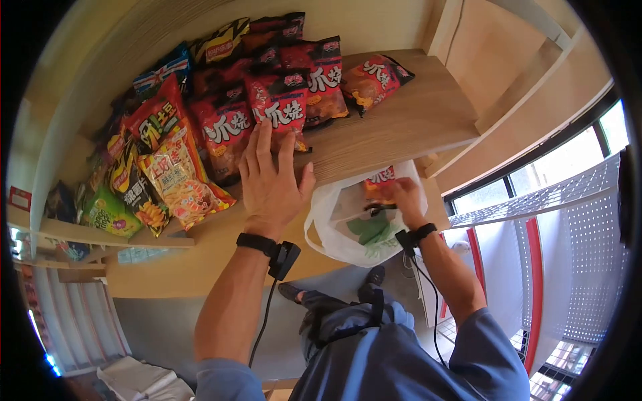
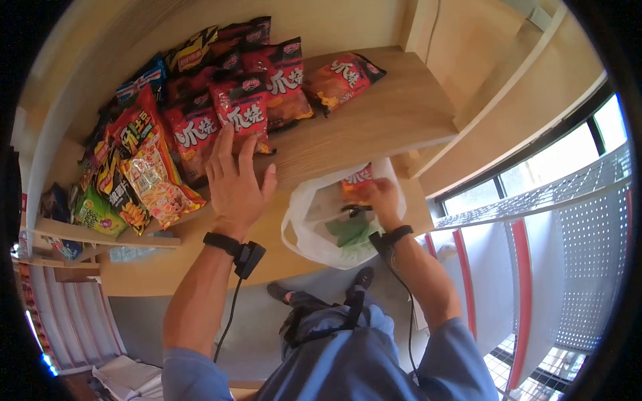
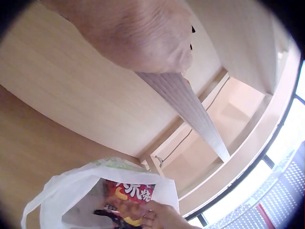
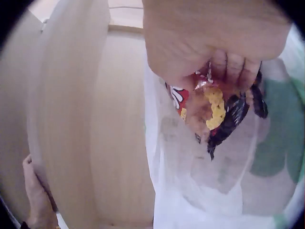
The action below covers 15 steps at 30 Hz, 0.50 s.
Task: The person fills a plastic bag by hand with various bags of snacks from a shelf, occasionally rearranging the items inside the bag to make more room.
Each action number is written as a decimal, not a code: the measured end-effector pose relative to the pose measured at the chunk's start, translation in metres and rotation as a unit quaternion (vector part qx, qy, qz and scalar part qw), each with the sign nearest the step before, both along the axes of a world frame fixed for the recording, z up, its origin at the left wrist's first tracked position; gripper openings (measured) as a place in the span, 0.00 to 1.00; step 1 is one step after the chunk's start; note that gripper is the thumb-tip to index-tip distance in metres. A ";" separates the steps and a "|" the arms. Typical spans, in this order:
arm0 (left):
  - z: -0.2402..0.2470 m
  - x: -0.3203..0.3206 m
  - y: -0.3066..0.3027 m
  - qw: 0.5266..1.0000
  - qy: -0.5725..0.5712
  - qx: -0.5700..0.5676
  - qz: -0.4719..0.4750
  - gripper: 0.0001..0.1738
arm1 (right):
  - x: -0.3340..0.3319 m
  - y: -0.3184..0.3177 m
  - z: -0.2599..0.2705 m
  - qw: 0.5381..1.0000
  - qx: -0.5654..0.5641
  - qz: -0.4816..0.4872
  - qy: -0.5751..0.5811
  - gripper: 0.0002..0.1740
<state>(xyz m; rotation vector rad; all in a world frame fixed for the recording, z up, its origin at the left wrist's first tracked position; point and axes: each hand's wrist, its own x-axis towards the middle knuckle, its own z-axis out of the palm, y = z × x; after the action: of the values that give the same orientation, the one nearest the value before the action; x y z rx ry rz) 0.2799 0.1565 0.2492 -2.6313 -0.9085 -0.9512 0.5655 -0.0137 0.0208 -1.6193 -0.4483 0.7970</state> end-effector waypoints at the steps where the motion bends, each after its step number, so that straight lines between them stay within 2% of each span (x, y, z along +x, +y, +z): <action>1: 0.000 -0.001 0.000 1.000 -0.001 0.000 0.003 0.40 | 0.024 -0.002 -0.034 0.983 -0.058 -0.067 -0.163 0.15; 2: 0.000 0.000 0.000 1.000 -0.006 0.003 -0.002 0.40 | 0.029 -0.005 -0.030 0.983 -0.057 -0.066 -0.164 0.15; 4: 0.000 0.002 0.002 1.000 -0.014 0.008 -0.007 0.40 | 0.036 -0.011 -0.015 0.915 -0.049 -0.114 -0.385 0.14; 5: 0.000 0.001 0.001 1.000 -0.012 0.005 -0.006 0.39 | 0.035 -0.016 -0.020 0.899 -0.038 -0.094 -0.425 0.14; 6: 0.001 0.001 0.001 1.000 -0.010 0.003 -0.005 0.39 | 0.024 -0.022 -0.013 0.898 -0.035 -0.095 -0.427 0.14; 8: 0.001 0.001 0.001 1.000 -0.015 0.004 -0.010 0.39 | -0.003 -0.028 0.009 0.949 -0.056 0.003 -0.311 0.13; 9: 0.001 0.000 0.002 1.000 -0.016 0.001 -0.015 0.38 | -0.014 -0.025 0.023 0.948 -0.050 0.003 -0.313 0.13; 11: 0.002 0.000 0.002 1.000 -0.015 0.008 -0.013 0.39 | -0.035 -0.018 0.059 0.947 0.099 0.014 -0.306 0.10; 12: 0.003 0.001 0.002 1.000 -0.013 0.010 -0.015 0.39 | -0.042 -0.012 0.083 0.947 0.103 0.013 -0.304 0.10; 14: 0.005 0.002 -0.001 1.000 -0.010 0.013 -0.014 0.40 | -0.052 -0.003 0.143 0.866 0.214 -0.005 -0.452 0.11; 15: 0.005 0.002 -0.001 1.000 -0.010 0.007 -0.011 0.40 | -0.057 -0.002 0.178 0.846 0.219 -0.020 -0.485 0.11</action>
<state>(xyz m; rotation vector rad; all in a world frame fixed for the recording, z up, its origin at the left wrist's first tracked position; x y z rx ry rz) 0.2816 0.1554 0.2546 -2.6303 -0.8743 -0.9864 0.5082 -0.0153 0.1983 -1.4791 -1.2070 -0.2403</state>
